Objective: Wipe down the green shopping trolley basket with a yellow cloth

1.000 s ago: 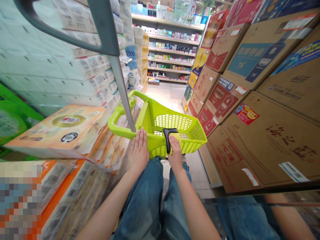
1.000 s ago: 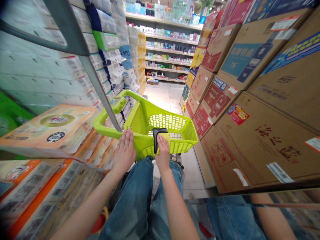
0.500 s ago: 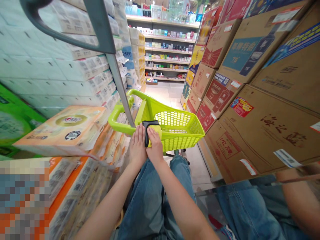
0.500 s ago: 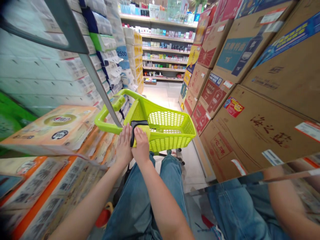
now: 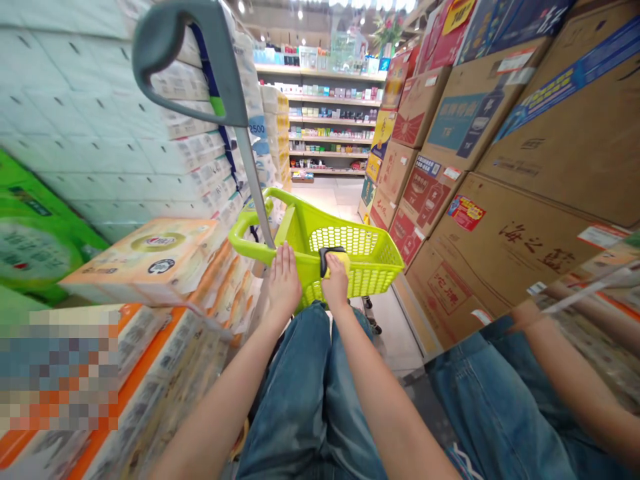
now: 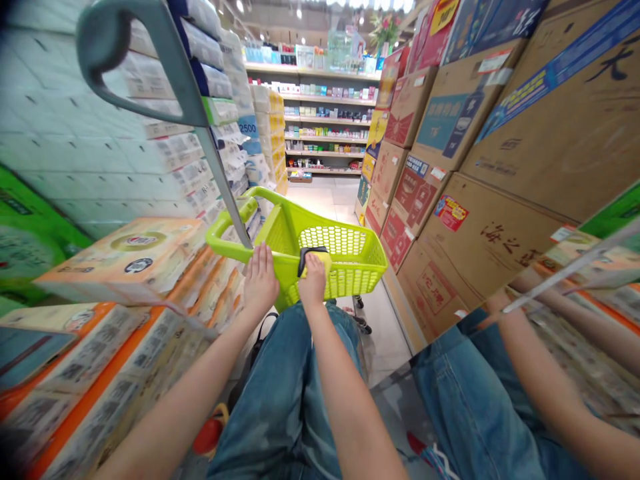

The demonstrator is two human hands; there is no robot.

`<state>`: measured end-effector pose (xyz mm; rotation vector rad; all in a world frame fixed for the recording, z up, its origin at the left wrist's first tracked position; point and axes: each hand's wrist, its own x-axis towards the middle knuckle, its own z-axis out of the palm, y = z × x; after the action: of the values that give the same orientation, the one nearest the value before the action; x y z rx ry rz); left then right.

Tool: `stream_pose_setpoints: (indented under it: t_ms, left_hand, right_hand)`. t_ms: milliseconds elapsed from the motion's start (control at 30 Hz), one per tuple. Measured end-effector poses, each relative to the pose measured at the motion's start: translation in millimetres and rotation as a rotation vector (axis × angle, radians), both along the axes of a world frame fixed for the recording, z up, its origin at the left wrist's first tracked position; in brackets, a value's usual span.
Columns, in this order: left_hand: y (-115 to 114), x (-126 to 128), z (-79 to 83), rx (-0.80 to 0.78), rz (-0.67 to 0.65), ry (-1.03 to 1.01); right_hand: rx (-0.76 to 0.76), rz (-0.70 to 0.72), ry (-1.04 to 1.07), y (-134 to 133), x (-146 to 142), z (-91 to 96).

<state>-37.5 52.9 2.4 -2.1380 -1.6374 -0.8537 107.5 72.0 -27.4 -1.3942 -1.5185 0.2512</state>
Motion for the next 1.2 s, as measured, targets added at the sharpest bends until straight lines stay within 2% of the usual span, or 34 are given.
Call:
stream_pose_setpoints:
  t_ms: [100, 200, 300, 500, 600, 667, 767, 900, 967, 1067, 1200]
  left_hand:
    - [-0.5, -0.5, -1.7, -0.005, 0.029, -0.006]
    - [-2.9, -3.2, -1.0, 0.0, 0.015, 0.011]
    - [-5.4, -5.0, 0.3, 0.017, -0.022, 0.042]
    - [-4.9, -4.6, -1.5, 0.016, -0.052, 0.055]
    - [-5.3, -2.4, -2.0, 0.021, -0.043, 0.026]
    - [-6.1, -0.7, -1.3, 0.019, -0.037, 0.003]
    - [-6.4, 0.0, -0.2, 0.01, -0.038, -0.01]
    - [-4.8, -3.3, -0.8, 0.026, -0.04, -0.018]
    - [-4.4, -5.0, -1.2, 0.027, -0.033, -0.018]
    - [-5.0, -5.7, -0.4, 0.002, -0.039, 0.006]
    - [-6.5, -3.7, 1.8, -0.018, -0.031, 0.012]
  right_hand:
    - [0.085, 0.193, 0.007, 5.2, -43.9, 13.9]
    - [0.123, 0.278, 0.004, 4.8, -49.3, 17.9]
    - [0.117, 0.267, -0.058, 2.0, -19.3, 8.4]
    - [0.104, 0.098, -0.104, -8.2, 62.4, -20.3]
    - [0.078, 0.02, -0.076, -14.4, 79.1, -24.3]
    - [0.048, -0.036, -0.04, -15.1, 72.5, -20.7]
    - [0.028, -0.055, -0.018, -8.9, 36.9, -8.2]
    - [0.063, 0.154, -0.057, 1.3, -23.8, 12.1]
    - [0.092, 0.253, -0.075, 2.3, -39.3, 18.5]
    - [0.105, 0.28, -0.104, -1.5, -31.7, 17.3]
    - [0.087, 0.159, -0.123, -12.5, 21.7, -4.1]
